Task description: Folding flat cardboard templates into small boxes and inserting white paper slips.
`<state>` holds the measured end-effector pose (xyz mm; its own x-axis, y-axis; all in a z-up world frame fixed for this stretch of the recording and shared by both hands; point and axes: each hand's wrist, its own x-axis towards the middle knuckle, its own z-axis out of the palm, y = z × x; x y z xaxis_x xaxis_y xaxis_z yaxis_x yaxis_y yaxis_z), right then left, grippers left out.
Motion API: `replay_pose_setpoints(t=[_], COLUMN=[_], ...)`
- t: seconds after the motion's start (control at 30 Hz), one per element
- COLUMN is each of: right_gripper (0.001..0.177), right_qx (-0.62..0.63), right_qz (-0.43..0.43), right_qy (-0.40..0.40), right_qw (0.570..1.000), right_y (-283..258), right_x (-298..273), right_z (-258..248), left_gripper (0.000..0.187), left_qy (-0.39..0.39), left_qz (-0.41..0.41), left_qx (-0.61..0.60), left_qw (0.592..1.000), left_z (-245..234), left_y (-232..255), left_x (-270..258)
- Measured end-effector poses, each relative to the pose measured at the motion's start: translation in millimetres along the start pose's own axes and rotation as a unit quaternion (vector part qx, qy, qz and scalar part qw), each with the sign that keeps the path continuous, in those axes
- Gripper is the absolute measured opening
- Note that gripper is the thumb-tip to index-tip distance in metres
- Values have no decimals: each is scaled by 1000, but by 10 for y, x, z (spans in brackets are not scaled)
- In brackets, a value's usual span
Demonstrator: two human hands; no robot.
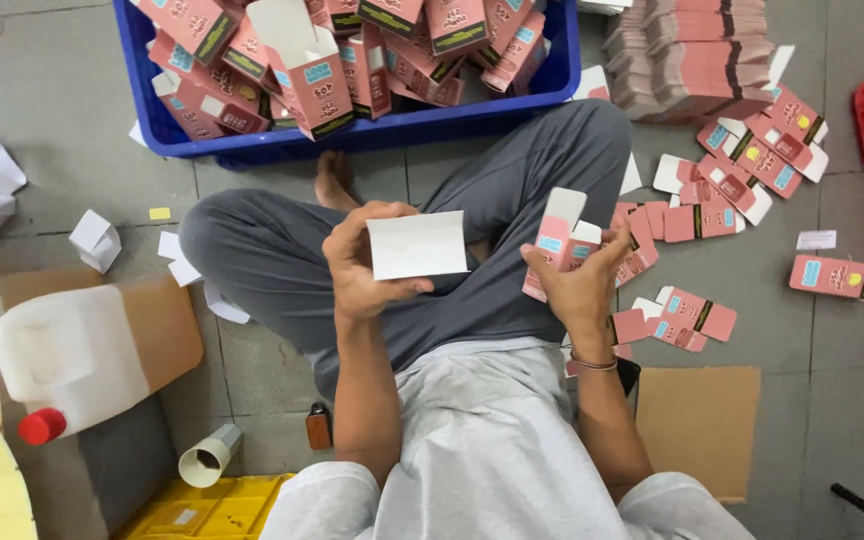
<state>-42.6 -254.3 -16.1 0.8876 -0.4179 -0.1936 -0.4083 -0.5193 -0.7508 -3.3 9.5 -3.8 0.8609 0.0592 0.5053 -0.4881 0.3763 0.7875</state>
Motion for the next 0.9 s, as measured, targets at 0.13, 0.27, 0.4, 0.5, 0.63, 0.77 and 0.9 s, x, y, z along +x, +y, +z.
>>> replay_pose_setpoints(t=[0.13,0.27,0.4,0.5,0.63,0.77,0.9], right_gripper=[119,116,125,118,114,109,102], right_qx=[15,33,65,94,125,100,110], right_qz=[11,33,48,-88,-215,-391,-485], right_qy=[-23,-27,-7,55,70,115,144], right_qw=[1000,999,997,990,966,908,855], right_y=[104,138,213,252,0,-170,-217], right_x=[-160,-243,-230,-189,-57,-17,8], right_z=[69,84,147,256,252,333,448], left_gripper=[80,82,81,86,84,69,67], left_qy=[9,15,18,5,-20,-93,-122], left_qz=[-11,-17,-25,-27,-50,-45,-14], left_qx=[-6,6,3,37,33,106,224], left_qw=[1000,1000,1000,999,998,989,967], left_z=[34,47,62,134,243,400,562], left_y=[16,-2,8,76,227,415,512], left_x=[-15,-28,-6,66,237,442,542])
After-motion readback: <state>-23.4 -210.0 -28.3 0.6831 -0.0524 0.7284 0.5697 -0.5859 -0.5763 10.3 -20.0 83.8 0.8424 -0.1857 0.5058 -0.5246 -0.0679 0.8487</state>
